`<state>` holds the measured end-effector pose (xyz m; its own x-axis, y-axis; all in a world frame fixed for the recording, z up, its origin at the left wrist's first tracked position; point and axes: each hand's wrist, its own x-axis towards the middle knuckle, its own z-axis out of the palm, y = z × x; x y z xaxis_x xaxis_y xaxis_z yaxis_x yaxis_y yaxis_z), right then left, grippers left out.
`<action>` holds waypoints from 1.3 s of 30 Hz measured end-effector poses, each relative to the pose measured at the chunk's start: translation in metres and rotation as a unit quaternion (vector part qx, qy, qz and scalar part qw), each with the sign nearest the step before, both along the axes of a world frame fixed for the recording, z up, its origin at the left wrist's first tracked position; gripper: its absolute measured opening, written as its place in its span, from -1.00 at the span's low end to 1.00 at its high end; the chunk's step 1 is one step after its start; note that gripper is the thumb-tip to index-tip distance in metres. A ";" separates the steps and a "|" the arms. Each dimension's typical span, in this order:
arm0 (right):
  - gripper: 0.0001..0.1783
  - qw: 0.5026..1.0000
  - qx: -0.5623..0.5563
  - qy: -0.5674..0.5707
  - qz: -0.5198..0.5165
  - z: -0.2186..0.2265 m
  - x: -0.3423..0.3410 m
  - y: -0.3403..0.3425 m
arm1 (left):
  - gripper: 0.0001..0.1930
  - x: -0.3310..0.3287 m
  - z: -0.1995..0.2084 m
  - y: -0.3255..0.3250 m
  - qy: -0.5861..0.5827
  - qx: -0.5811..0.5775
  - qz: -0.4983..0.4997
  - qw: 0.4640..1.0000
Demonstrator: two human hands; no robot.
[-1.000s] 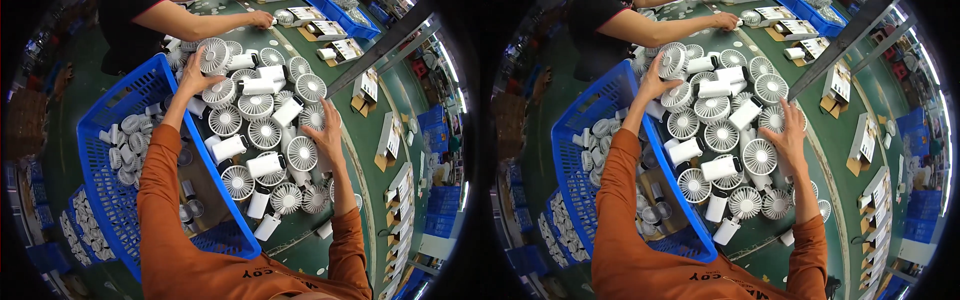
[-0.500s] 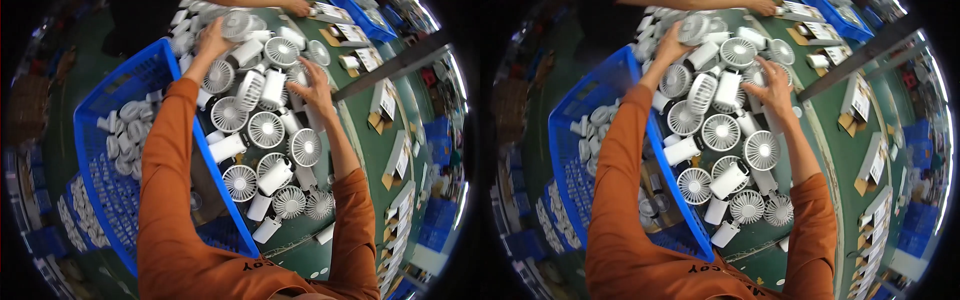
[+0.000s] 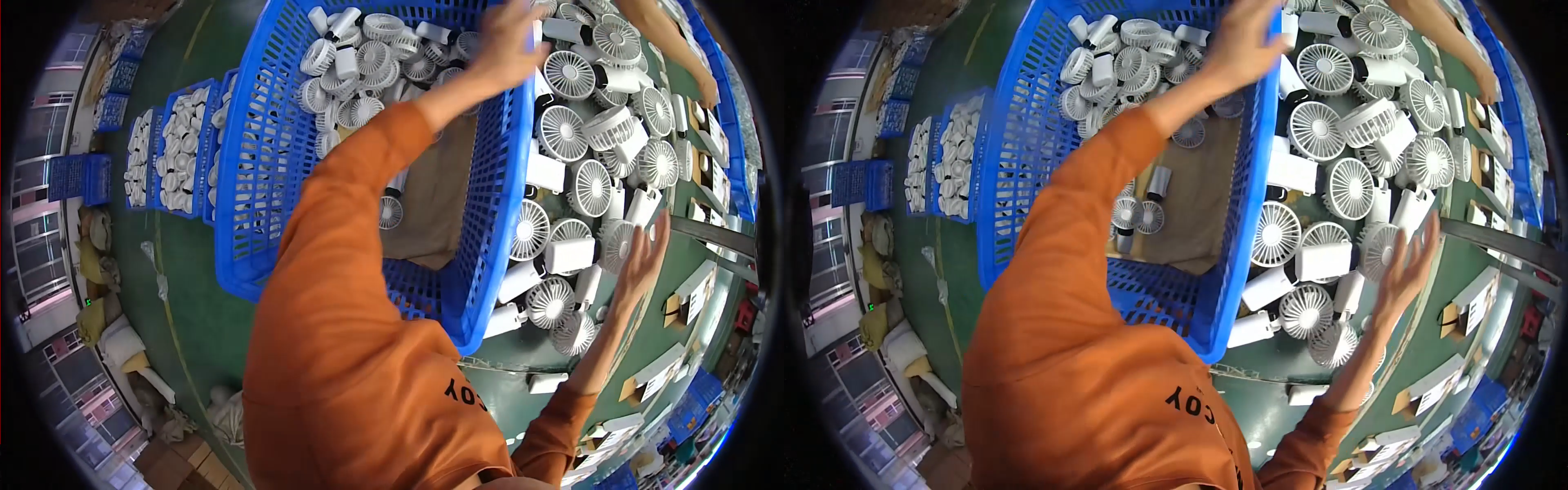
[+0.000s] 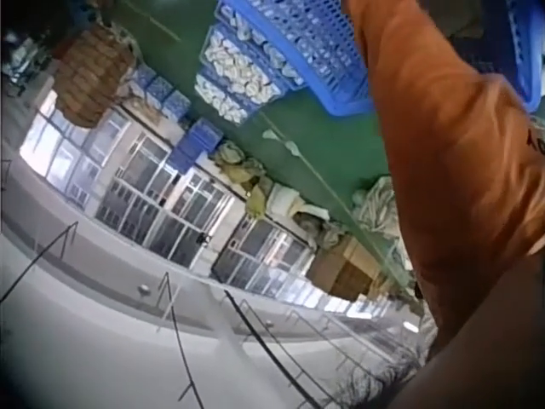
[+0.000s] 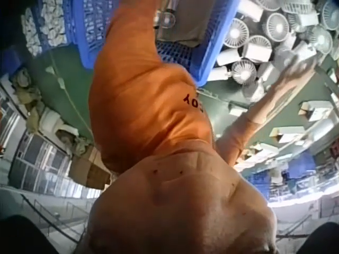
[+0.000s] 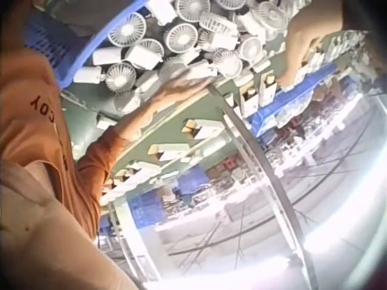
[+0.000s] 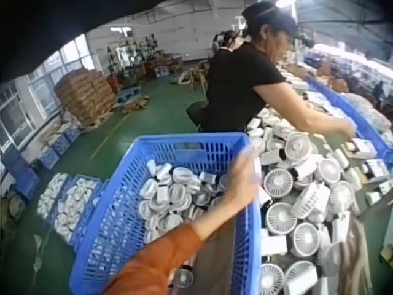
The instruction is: The person transfers small handheld fans by hand from a blue plastic basket onto an assembly table.
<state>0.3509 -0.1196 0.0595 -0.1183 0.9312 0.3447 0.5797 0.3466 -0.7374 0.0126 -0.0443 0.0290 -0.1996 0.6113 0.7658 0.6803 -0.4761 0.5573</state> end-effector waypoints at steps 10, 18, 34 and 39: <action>-0.50 0.980 0.006 -0.119 0.159 -0.007 -0.124 -0.140 | -0.23 -0.292 -0.137 -0.096 0.034 -0.360 0.328 0.873; -0.49 0.979 -0.092 -0.152 0.103 -0.009 -0.137 -0.137 | -0.10 -0.354 -0.185 -0.052 -0.135 -0.574 0.053 0.806; -0.60 0.978 -0.101 -0.133 0.125 -0.012 -0.134 -0.134 | 0.23 -0.185 -0.228 -0.197 -0.004 -0.638 0.170 0.751; -0.61 0.979 -0.095 -0.122 0.135 -0.014 -0.130 -0.135 | 0.19 -0.115 -0.230 -0.206 0.048 -0.633 0.122 0.763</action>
<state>0.2208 -0.2550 0.0452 -0.4265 0.8990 0.0993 0.6527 0.3820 -0.6542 -0.1028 -0.2504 -0.2011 -0.4053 0.8270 -0.3896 0.7288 0.5495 0.4084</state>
